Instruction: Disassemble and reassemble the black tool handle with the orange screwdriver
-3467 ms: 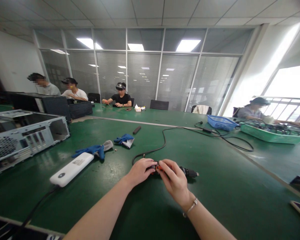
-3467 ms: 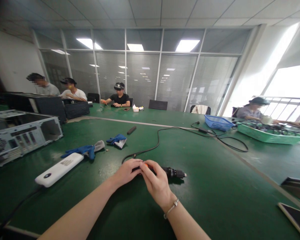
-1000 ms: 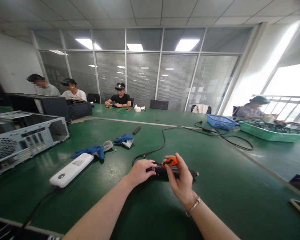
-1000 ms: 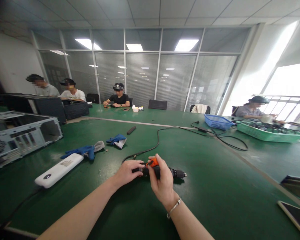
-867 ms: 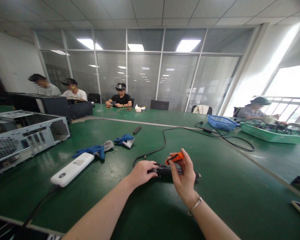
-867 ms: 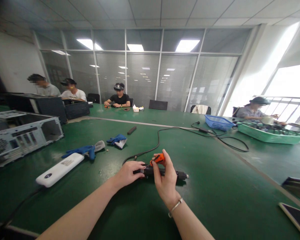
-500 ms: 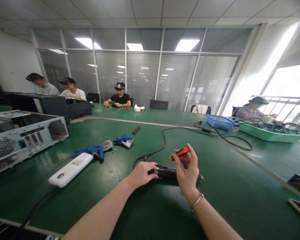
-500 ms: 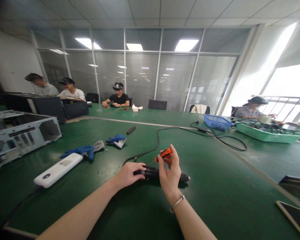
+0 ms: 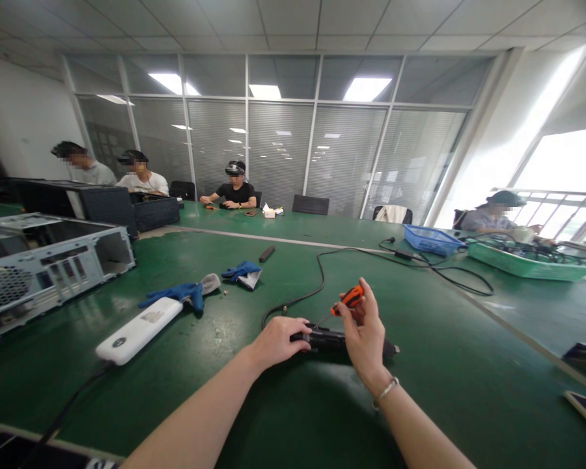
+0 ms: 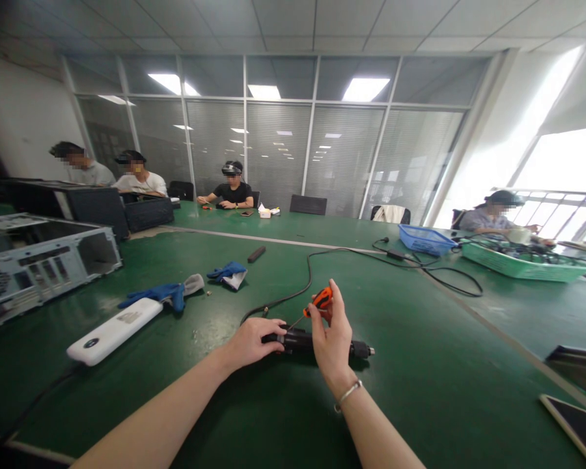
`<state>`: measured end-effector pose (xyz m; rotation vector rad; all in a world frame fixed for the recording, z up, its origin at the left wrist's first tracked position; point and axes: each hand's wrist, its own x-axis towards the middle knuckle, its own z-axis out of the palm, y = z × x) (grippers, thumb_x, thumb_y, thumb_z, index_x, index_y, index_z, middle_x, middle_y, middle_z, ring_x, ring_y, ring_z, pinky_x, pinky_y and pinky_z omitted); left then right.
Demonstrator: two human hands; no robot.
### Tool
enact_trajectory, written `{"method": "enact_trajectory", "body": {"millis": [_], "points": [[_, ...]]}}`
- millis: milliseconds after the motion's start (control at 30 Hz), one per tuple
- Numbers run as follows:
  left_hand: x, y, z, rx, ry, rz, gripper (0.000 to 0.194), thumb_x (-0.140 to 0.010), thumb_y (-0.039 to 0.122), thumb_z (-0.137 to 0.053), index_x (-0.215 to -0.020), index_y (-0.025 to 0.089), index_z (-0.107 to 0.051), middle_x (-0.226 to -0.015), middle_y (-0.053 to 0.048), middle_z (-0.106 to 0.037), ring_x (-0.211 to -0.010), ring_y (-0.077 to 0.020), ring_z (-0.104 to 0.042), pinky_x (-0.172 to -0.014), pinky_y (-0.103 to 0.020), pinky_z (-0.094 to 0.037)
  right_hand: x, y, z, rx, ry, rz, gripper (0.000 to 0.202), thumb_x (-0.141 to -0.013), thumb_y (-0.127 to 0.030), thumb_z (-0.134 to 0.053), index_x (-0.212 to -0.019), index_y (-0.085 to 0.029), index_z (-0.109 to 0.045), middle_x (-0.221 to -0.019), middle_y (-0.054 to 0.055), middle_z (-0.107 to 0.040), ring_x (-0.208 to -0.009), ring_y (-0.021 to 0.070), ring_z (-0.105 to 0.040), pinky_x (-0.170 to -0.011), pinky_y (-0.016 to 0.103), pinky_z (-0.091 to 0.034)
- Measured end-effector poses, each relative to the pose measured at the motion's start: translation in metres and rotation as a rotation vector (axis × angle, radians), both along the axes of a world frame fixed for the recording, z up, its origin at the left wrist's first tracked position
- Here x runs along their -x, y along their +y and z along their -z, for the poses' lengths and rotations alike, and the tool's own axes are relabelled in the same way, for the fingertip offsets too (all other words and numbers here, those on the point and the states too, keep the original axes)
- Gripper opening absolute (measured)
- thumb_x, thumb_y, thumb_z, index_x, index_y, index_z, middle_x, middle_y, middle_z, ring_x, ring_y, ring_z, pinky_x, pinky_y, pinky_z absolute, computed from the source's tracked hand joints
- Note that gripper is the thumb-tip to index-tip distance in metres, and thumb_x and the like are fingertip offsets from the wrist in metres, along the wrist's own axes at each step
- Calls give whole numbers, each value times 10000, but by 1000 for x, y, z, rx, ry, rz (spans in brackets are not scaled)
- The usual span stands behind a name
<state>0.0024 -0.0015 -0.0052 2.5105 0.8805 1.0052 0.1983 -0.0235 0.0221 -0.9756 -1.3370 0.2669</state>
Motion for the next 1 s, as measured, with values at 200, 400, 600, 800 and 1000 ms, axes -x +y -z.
{"method": "enact_trajectory", "body": {"millis": [200, 400, 600, 800, 1000], "points": [[-1, 0, 0, 13, -8, -11, 275, -709, 207, -770, -978, 174, -718, -1028, -75, -727, -1042, -213, -654, -956, -294, -461, 3, -2, -4, 52, -56, -68, 604, -888, -324, -538, -1433, -241, -293, -1012, 61, -647, -782, 168, -677, -797, 349, -562], [-1, -2, 0, 33, -2, -46, 295, -707, 211, -770, -995, 182, -715, -1075, -73, -712, -1043, -218, -653, -971, -303, -458, 5, -6, -4, -26, -258, 15, 527, -844, -338, -593, -1339, -244, -437, -1029, 76, -618, -776, 177, -634, -764, 357, -557], [-1, 1, 2, 65, -22, -54, 285, -715, 203, -762, -995, 189, -710, -1101, -74, -701, -1049, -216, -650, -963, -303, -463, 8, -9, -3, 24, -170, -145, 561, -909, -275, -486, -1433, -235, -291, -1030, 71, -639, -867, 170, -661, -851, 355, -540], [-2, -1, 0, 51, -25, -46, 280, -706, 198, -770, -980, 182, -716, -1074, -72, -712, -1052, -219, -650, -973, -304, -458, 5, -6, -4, -19, -239, 27, 569, -853, -323, -585, -1379, -233, -389, -934, 51, -636, -752, 168, -651, -735, 332, -571], [-1, -1, -1, 43, -27, -47, 276, -699, 190, -774, -969, 176, -717, -1056, -75, -718, -1037, -217, -657, -969, -303, -462, 7, -7, -8, 22, -129, -108, 581, -901, -303, -504, -1435, -240, -282, -991, 58, -656, -837, 177, -682, -807, 347, -561]]}}
